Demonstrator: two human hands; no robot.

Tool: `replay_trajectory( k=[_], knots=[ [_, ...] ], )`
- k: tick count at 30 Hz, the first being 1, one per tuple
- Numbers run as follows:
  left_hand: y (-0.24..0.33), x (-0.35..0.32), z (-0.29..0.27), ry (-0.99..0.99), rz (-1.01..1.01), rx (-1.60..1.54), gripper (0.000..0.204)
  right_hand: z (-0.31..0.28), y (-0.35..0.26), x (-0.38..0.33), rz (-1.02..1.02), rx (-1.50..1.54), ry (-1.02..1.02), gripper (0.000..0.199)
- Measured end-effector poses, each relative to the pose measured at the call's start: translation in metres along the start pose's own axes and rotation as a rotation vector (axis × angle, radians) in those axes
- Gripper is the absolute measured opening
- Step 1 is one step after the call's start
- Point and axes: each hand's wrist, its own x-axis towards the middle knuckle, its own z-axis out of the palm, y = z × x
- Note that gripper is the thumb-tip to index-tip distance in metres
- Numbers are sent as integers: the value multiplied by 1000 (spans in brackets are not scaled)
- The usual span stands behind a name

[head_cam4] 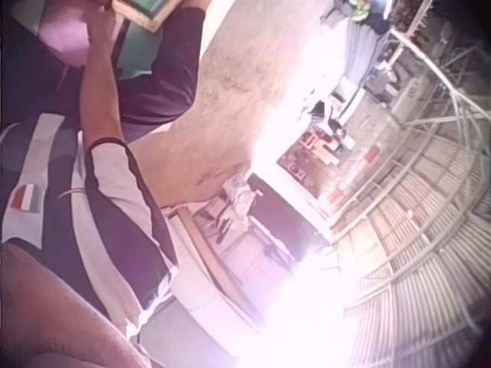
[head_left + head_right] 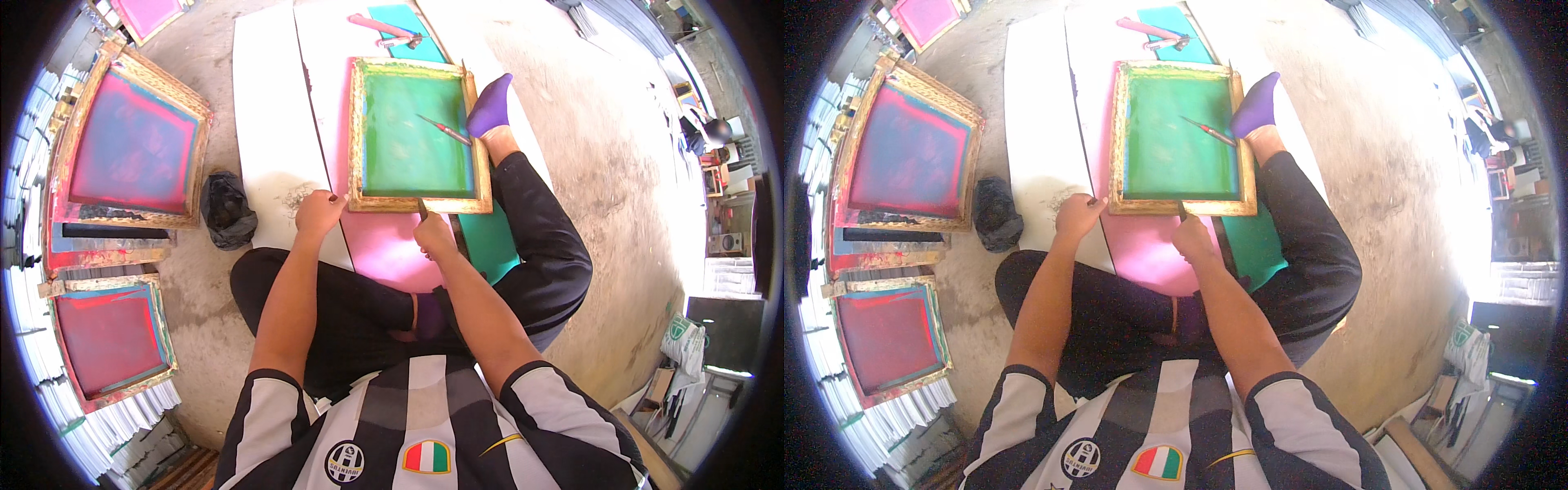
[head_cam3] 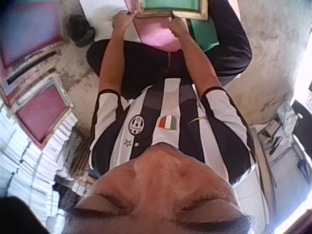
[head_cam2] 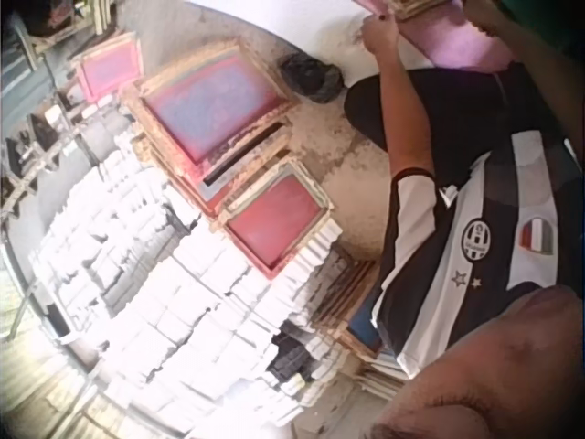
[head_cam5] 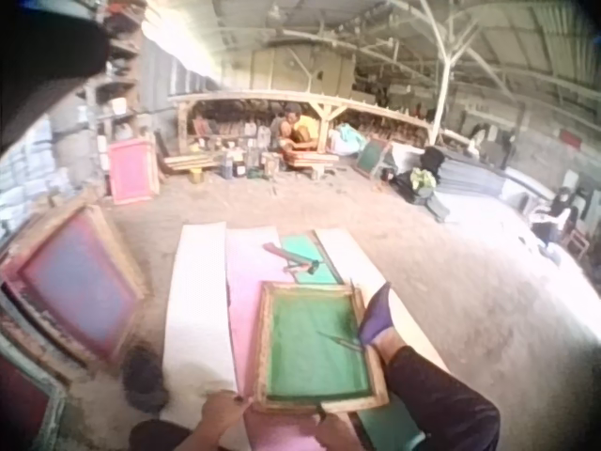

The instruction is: The person is repairing a screen printing frame by scraping off excess material from the frame's edge using a small tool. They are sitting on the floor in a workshop environment.

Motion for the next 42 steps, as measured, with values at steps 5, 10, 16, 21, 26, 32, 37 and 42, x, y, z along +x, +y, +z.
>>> replay_trajectory(
  k=[5, 10, 16, 21, 26, 32, 37, 42],
  knots=[
    [-7, 6, 16, -60, 109, -54, 53, 15, 14, 17, -42, -69, 102, 40],
    [8, 2, 7, -98, 106, -88, 54, 18, 21, 19, -76, -40, 118, 40],
    [-12, 5, 16, 23, 107, -179, 52, 28, 31, 22, -135, 332, 5, 22],
    [9, -13, 7, 177, 305, -126, 31, 37, 42, 12, -313, 396, -81, 16],
    [22, -30, 7, 62, 645, -69, 20, 49, 9, -28, -367, 329, -253, 16],
    [12, -28, 12, 55, 687, 104, 14, 62, -3, -32, -363, 315, -319, 19],
    [4, -24, 12, 55, 647, 94, 13, 67, 0, -22, -316, 435, -518, 38],
    [-6, -16, -1, 108, 327, 207, 15, 54, 8, -19, -209, 582, -501, 46]
  ],
)
